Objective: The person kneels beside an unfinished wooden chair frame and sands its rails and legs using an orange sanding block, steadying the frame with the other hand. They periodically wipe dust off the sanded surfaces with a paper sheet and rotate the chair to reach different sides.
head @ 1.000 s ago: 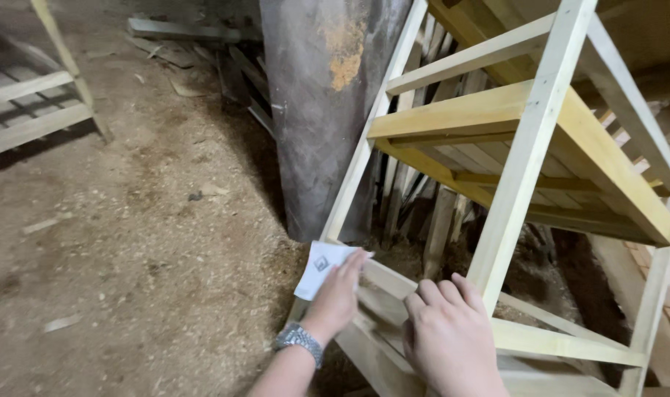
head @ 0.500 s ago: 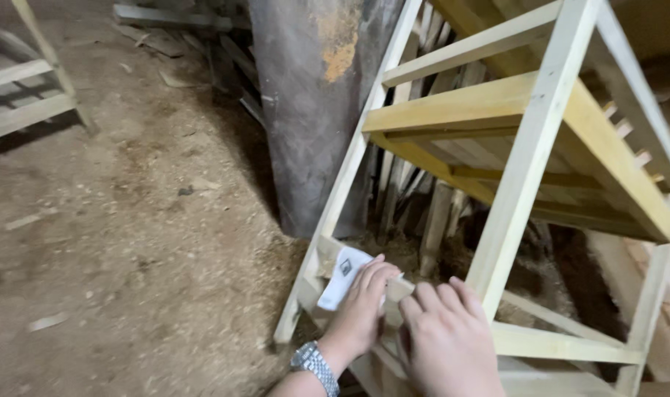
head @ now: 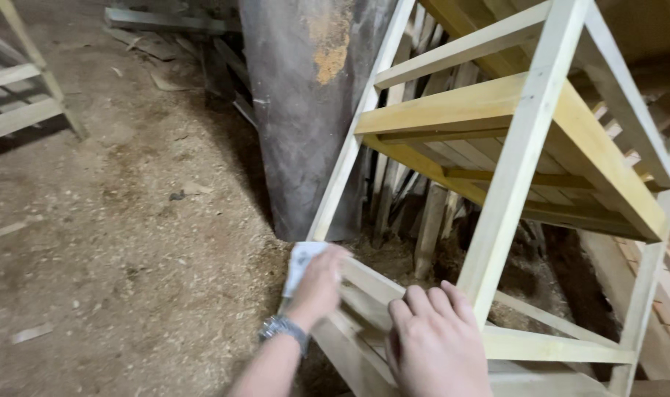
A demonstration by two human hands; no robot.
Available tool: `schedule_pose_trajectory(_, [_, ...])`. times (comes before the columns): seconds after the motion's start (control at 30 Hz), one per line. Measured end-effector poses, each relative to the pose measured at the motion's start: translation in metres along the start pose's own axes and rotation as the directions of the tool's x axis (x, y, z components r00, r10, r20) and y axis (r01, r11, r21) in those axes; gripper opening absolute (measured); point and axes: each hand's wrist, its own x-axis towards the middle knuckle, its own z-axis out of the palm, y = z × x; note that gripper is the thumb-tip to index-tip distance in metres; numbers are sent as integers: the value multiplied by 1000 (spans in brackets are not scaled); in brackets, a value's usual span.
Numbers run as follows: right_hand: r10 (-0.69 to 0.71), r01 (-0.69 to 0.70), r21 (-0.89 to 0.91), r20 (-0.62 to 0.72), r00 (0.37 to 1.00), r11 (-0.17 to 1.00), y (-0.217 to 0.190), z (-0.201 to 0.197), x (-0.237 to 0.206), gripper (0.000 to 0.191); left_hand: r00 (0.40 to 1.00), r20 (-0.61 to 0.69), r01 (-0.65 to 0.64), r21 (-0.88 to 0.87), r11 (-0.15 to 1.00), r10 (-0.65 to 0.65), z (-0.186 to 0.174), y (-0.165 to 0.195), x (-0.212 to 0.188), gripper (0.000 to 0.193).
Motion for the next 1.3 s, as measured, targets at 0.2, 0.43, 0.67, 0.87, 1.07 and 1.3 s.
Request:
schedule_pose_trajectory(0.2, [9, -8, -22, 64, 998, 1000, 5, -1, 2, 23, 999, -32, 38, 107, 993, -35, -7, -39, 26, 57])
schedule_pose_trajectory(0.43, [-21, 21, 15, 38, 999, 1000, 9, 11, -1, 22, 997, -77, -8, 87, 996, 15, -11, -32, 22, 41])
schedule_pose_trajectory(0.67, [-2, 2, 1, 73, 997, 1000, 12, 10, 2, 24, 998, -39, 48, 124, 991, -43, -10, -20, 23, 56])
schedule_pose_trajectory(0.87, [-3, 3, 18, 44, 999, 1000, 7, 2, 3, 27, 998, -23, 65, 148, 987, -62, -3, -37, 25, 63])
schedule_pose_trajectory(1.07, [20, -21, 30, 46, 999, 999, 4, -1, 4, 25, 987, -4, 159, 27, 987, -159, 23, -43, 33, 83])
schedule_pose_trajectory(1.3, [19, -19, 16, 30, 999, 1000, 3, -6, 1, 24, 896, 144, 437, -119, 892, -420, 11, -21, 30, 84])
